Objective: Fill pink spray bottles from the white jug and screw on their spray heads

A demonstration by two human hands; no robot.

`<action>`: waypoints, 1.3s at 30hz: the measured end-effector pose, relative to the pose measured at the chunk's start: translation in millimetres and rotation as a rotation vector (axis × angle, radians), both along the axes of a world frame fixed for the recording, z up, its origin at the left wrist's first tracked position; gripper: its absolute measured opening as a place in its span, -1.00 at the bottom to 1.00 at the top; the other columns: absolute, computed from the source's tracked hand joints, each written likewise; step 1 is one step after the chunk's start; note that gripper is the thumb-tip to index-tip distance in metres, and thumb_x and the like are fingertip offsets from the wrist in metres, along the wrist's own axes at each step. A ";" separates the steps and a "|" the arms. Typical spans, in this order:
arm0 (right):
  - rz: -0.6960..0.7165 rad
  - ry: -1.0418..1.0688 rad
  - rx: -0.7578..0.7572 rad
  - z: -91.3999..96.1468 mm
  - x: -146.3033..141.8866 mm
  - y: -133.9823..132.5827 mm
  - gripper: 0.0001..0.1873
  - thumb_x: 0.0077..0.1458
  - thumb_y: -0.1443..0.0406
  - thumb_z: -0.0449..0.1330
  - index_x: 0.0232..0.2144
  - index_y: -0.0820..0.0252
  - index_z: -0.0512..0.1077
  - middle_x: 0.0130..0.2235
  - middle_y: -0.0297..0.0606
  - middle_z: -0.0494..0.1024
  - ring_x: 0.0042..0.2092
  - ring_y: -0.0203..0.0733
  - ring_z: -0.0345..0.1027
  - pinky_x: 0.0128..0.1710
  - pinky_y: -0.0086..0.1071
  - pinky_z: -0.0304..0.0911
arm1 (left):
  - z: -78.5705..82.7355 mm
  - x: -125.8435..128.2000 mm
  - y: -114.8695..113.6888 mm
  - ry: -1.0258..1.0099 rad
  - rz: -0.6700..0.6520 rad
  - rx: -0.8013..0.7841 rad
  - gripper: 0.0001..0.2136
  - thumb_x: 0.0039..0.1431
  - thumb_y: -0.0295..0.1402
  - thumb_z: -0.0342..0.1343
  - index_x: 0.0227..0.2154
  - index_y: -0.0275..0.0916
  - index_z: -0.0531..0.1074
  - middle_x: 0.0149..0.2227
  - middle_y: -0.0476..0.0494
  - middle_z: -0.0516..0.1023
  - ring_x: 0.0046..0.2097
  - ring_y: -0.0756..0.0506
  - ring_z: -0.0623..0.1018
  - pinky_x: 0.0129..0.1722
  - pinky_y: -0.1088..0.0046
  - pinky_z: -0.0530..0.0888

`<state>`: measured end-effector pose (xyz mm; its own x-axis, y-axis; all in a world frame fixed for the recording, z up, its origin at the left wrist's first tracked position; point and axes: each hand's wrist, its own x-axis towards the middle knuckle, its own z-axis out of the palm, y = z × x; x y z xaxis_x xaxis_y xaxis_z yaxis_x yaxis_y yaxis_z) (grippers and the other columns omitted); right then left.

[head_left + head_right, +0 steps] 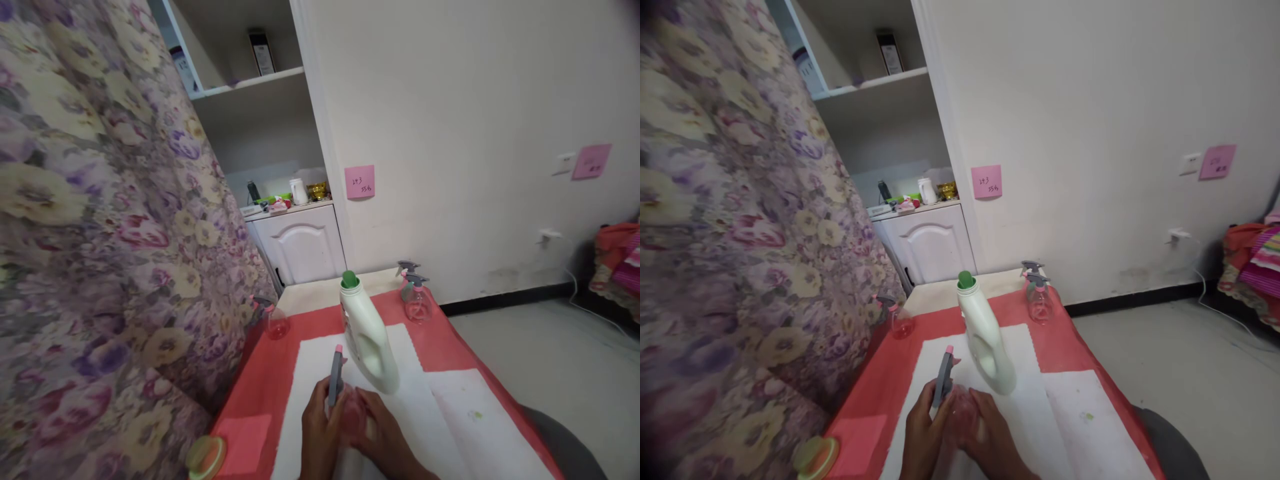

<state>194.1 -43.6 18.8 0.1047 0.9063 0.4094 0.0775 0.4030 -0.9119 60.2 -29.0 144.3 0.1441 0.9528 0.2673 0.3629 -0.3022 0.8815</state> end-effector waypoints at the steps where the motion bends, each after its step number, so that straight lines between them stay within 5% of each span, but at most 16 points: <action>1: -0.006 0.004 -0.005 -0.2 -0.5 0.0 -0.25 -0.10 0.12 0.39 0.15 0.03 0.29 0.11 -0.10 0.46 0.14 0.12 0.36 0.17 -0.02 0.27 | -0.1 1.9 -1.1 -0.015 0.030 -0.008 -0.73 0.17 -0.14 0.15 -0.13 -0.16 0.46 -0.15 -0.14 0.62 -0.13 -0.19 0.57 -0.11 0.32 0.48; 8: -0.030 -0.016 -0.042 3.8 5.0 -1.9 -0.36 -0.03 0.21 0.30 0.14 0.04 0.31 0.15 -0.07 0.45 0.18 0.13 0.34 0.16 0.01 0.29 | -6.7 10.9 -1.3 -0.114 0.144 -0.008 -0.77 0.06 -0.13 0.24 -0.34 -0.16 0.46 -0.32 -0.07 0.59 -0.21 -0.19 0.58 -0.17 0.33 0.50; 13: -0.039 -0.082 -0.010 65.4 11.2 3.6 -0.58 0.11 0.23 0.16 0.04 0.08 0.42 0.04 -0.09 0.47 0.05 0.02 0.39 0.02 -0.12 0.35 | -14.5 10.0 4.6 -0.101 0.166 0.062 -0.82 0.04 -0.20 0.24 -0.39 -0.16 0.45 -0.35 -0.06 0.56 -0.23 -0.19 0.56 -0.18 0.30 0.49; 18: 0.004 -0.131 -0.020 113.1 0.9 23.7 -0.73 -0.10 0.45 0.18 -0.32 0.11 0.55 -0.32 -0.32 0.48 -0.29 -0.18 0.40 -0.29 -0.35 0.32 | -15.4 8.9 5.6 -0.060 0.166 0.089 -0.87 0.03 -0.30 0.23 -0.35 -0.16 0.43 -0.33 -0.05 0.52 -0.22 -0.19 0.54 -0.20 0.32 0.47; 21: 0.000 -0.180 -0.029 113.4 -2.9 31.0 -0.80 -0.17 0.50 0.17 -0.49 0.14 0.50 -0.41 -0.37 0.41 -0.36 -0.21 0.32 -0.37 -0.39 0.23 | -18.4 6.0 7.8 -0.041 0.163 0.097 -0.85 0.06 -0.26 0.22 -0.33 -0.16 0.43 -0.32 -0.06 0.51 -0.23 -0.18 0.53 -0.21 0.32 0.47; 27: 0.040 -0.290 0.040 104.9 4.4 30.5 -0.87 -0.05 0.45 0.17 -0.46 0.12 0.44 -0.36 -0.34 0.42 -0.25 -0.13 0.27 -0.21 -0.29 0.17 | -20.4 -13.6 5.0 -0.100 -0.049 0.024 -0.71 0.17 -0.18 0.11 -0.08 -0.15 0.42 -0.05 -0.18 0.54 0.02 -0.22 0.53 0.06 0.21 0.44; 31: 0.084 -0.320 0.056 104.8 6.7 30.7 -0.88 0.00 0.44 0.16 -0.43 0.11 0.41 -0.33 -0.33 0.41 -0.22 -0.12 0.26 -0.17 -0.28 0.16 | -3.4 -21.9 3.9 -0.150 0.081 -0.048 -0.70 0.21 -0.10 0.04 -0.14 -0.16 0.48 -0.05 -0.18 0.57 0.06 -0.24 0.50 0.11 0.14 0.39; 33: 0.096 -0.320 0.050 105.1 6.2 31.2 -0.89 0.01 0.43 0.15 -0.41 0.12 0.40 -0.32 -0.31 0.41 -0.21 -0.10 0.27 -0.16 -0.27 0.16 | 6.4 -20.0 7.3 -0.158 0.116 -0.052 -0.70 0.20 -0.08 0.06 -0.18 -0.17 0.50 -0.09 -0.16 0.59 0.01 -0.23 0.52 0.08 0.17 0.39; 39: 0.130 -0.282 0.027 109.6 6.4 31.0 -0.95 0.05 0.36 0.15 -0.41 0.14 0.41 -0.32 -0.30 0.42 -0.21 -0.10 0.30 -0.17 -0.28 0.18 | 24.5 -9.2 21.9 -0.262 -0.153 -0.190 -0.73 0.09 -0.13 0.23 -0.33 -0.26 0.53 -0.36 -0.08 0.59 -0.26 -0.13 0.52 -0.24 0.37 0.44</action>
